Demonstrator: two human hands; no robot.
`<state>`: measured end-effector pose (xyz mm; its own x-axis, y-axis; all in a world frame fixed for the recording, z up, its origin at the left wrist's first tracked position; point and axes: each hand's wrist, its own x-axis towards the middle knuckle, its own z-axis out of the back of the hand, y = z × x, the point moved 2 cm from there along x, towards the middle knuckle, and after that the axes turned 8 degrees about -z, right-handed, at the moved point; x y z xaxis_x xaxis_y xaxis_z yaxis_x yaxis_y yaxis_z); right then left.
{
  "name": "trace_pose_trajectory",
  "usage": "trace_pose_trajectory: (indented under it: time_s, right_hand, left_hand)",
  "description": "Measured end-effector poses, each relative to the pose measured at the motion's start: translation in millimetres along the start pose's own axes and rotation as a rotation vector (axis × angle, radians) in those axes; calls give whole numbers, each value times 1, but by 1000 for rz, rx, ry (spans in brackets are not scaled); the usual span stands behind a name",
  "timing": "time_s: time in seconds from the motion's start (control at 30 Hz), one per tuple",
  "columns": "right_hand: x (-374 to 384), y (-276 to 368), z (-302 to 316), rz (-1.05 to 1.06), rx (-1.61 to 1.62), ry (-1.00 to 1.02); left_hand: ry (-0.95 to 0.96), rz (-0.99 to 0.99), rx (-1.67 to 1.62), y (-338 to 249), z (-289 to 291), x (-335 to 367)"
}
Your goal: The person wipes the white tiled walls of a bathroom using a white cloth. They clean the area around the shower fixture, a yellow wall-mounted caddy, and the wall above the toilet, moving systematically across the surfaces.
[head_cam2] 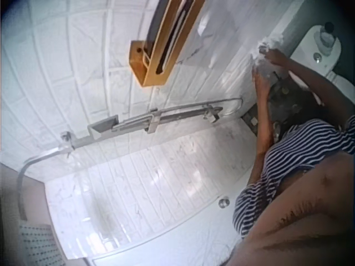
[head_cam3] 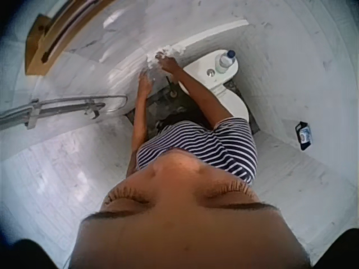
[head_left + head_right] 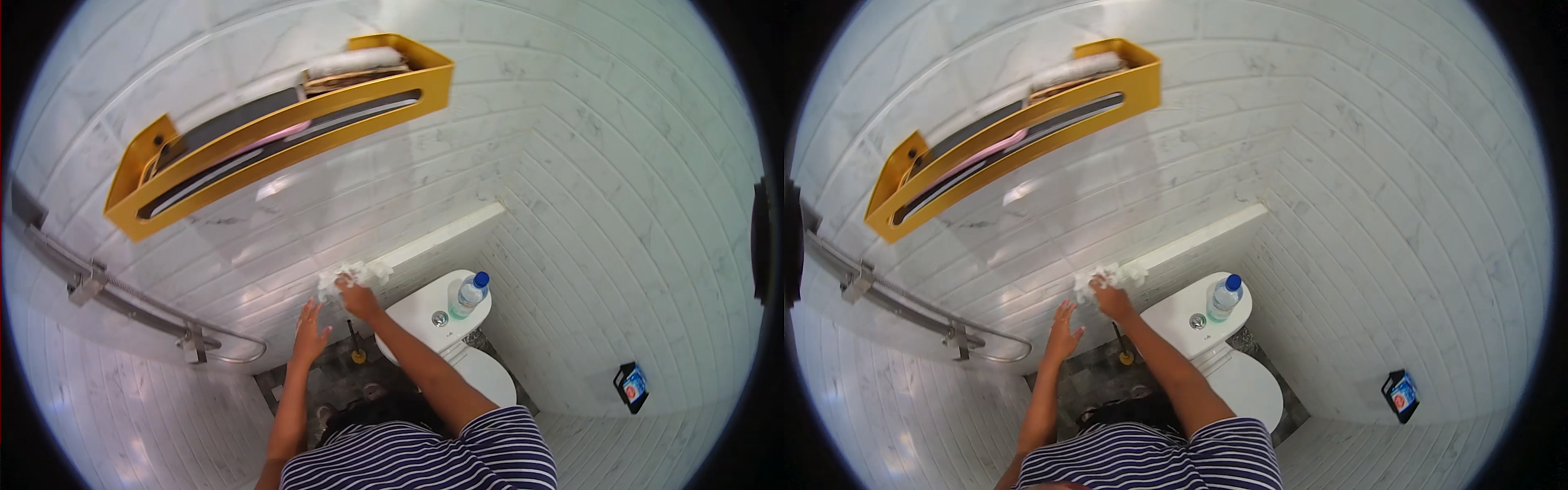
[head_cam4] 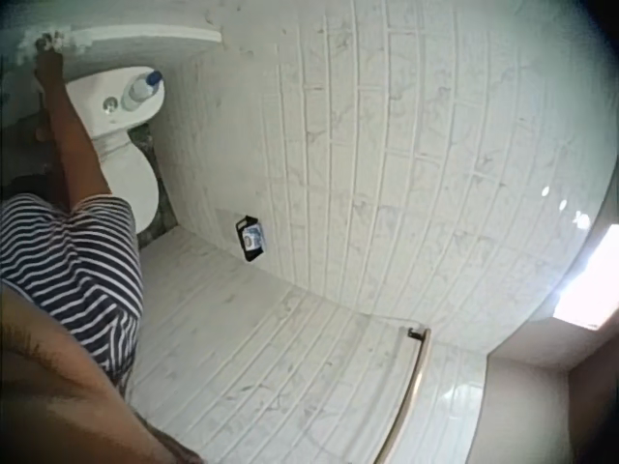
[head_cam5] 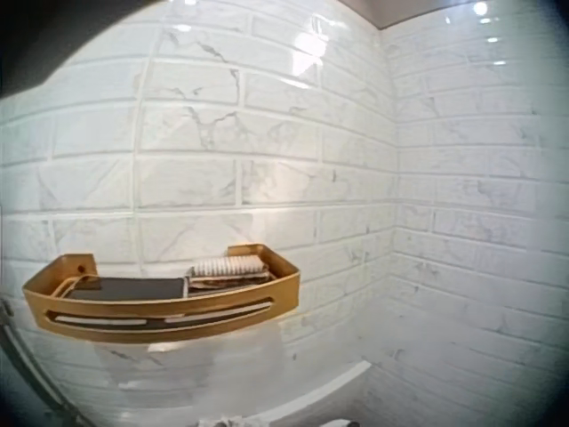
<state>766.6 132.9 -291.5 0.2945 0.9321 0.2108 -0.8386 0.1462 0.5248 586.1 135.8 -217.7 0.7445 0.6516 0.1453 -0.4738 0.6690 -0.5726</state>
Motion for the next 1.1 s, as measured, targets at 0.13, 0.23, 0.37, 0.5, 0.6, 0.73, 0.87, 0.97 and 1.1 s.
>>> trace_pose_trajectory:
  time_s: [0.13, 0.23, 0.37, 0.5, 0.6, 0.73, 0.87, 0.97, 1.1]
  right_hand:
    - [24, -109, 60, -527, 81, -97]
    - [36, -158, 100, -702, 190, -526]
    - [40, -139, 92, -757, 95, -537]
    - [20, -42, 11, -515, 43, -123]
    - [6, 2, -18, -232, 292, -178]
    - [9, -19, -5, -203, 340, -134]
    - [1, -110, 68, -538, 420, -695]
    - [-15, -80, 103, -461, 305, -743]
    - [-42, 34, 121, -175, 452, -765]
  left_hand:
    - [32, -29, -28, -6, -13, 10]
    - [110, -51, -55, -18, -23, 8]
    - [131, -19, -28, -17, -21, -4]
    - [63, -5, 4, -6, -17, -11]
    - [44, -76, 14, -14, -10, -10]
    - [-10, -136, 37, -14, 13, -17]
    - [2, -180, -113, -24, 24, -24]
    - [-4, -25, -518, -28, 17, -30]
    - [15, 358, -1205, -50, 3, -24]
